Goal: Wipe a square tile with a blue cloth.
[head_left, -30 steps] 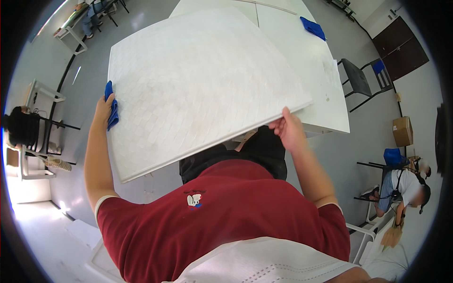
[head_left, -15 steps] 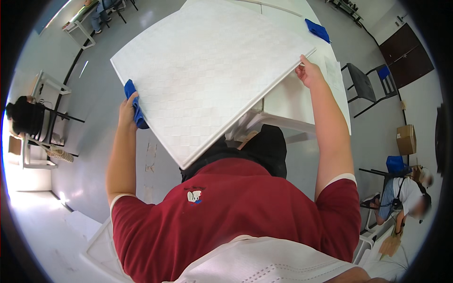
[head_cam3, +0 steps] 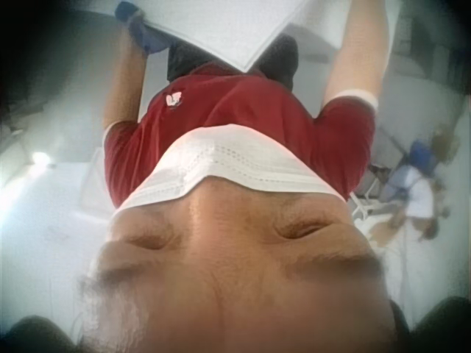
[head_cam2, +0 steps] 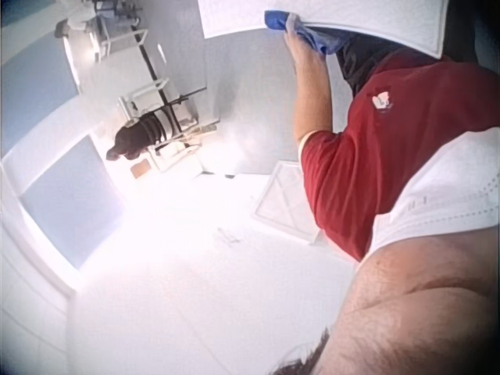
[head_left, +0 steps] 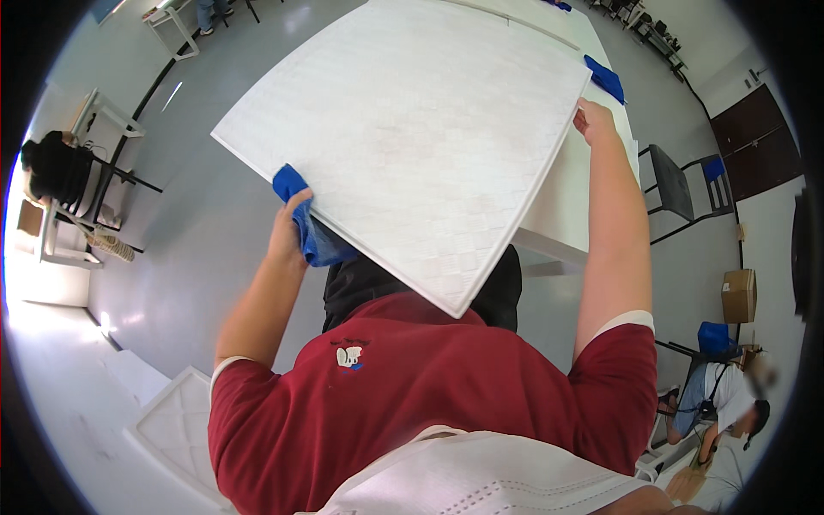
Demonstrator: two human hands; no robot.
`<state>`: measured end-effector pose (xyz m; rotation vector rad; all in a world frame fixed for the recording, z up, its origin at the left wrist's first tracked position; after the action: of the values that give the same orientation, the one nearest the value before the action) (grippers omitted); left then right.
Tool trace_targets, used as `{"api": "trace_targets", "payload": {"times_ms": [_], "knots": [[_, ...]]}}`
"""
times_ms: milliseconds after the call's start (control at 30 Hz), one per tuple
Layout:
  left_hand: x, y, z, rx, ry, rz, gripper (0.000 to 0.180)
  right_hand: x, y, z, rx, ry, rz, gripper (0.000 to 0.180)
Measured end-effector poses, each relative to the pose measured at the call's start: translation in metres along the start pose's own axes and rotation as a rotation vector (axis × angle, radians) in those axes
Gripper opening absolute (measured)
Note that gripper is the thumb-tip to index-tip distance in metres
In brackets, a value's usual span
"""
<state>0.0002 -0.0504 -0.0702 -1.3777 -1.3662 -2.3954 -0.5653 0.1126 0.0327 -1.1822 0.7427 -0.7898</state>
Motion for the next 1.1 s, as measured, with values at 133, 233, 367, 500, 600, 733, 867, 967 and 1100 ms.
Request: {"api": "trace_targets", "payload": {"times_ms": [133, 233, 367, 500, 600, 733, 867, 967, 1100], "knots": [[0.039, -0.02, 0.014, -0.03, -0.035, 0.106, 0.053, -0.015, 0.007, -0.014, -0.006, -0.031, -0.141, 0.021], [0.053, -0.034, 0.026, -0.096, -0.012, 0.094, 0.053, -0.011, 0.003, -0.006, -0.011, 0.017, -0.12, 0.025], [0.051, -0.057, 0.03, -0.129, -0.006, 0.095, 0.048, -0.019, 0.013, -0.027, 0.033, 0.017, -0.05, 0.028], [0.071, -0.066, 0.037, -0.127, 0.0, 0.056, 0.041, -0.006, 0.012, -0.015, 0.069, -0.022, 0.041, 0.038], [0.081, -0.068, 0.037, -0.113, -0.055, 0.027, 0.039, -0.004, 0.025, -0.021, 0.062, -0.055, -0.024, 0.047], [0.092, -0.074, 0.042, -0.134, -0.019, -0.008, 0.034, -0.014, 0.041, -0.03, -0.06, -0.031, 0.018, 0.062], [0.095, -0.082, 0.046, -0.175, -0.035, 0.013, 0.027, -0.004, 0.01, 0.025, -0.058, -0.101, 0.108, 0.063], [0.101, -0.088, 0.046, -0.202, -0.078, 0.001, 0.026, 0.027, -0.026, 0.075, -0.427, -0.33, 0.518, 0.057], [0.091, -0.093, 0.047, -0.236, -0.101, -0.025, 0.03, 0.091, -0.022, 0.22, -0.463, -0.894, 0.793, 0.06]]}}
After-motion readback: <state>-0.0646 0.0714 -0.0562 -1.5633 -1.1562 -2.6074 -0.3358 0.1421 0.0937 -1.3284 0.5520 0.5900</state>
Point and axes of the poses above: each hand's wrist, its own z-axis away from the middle knuckle, its own x-axis out of the palm, y = z × x, the point moved 8 cm from there along -z, towards the middle knuckle, and after that the axes turned 12 degrees about -y, right-handed, at the moved point
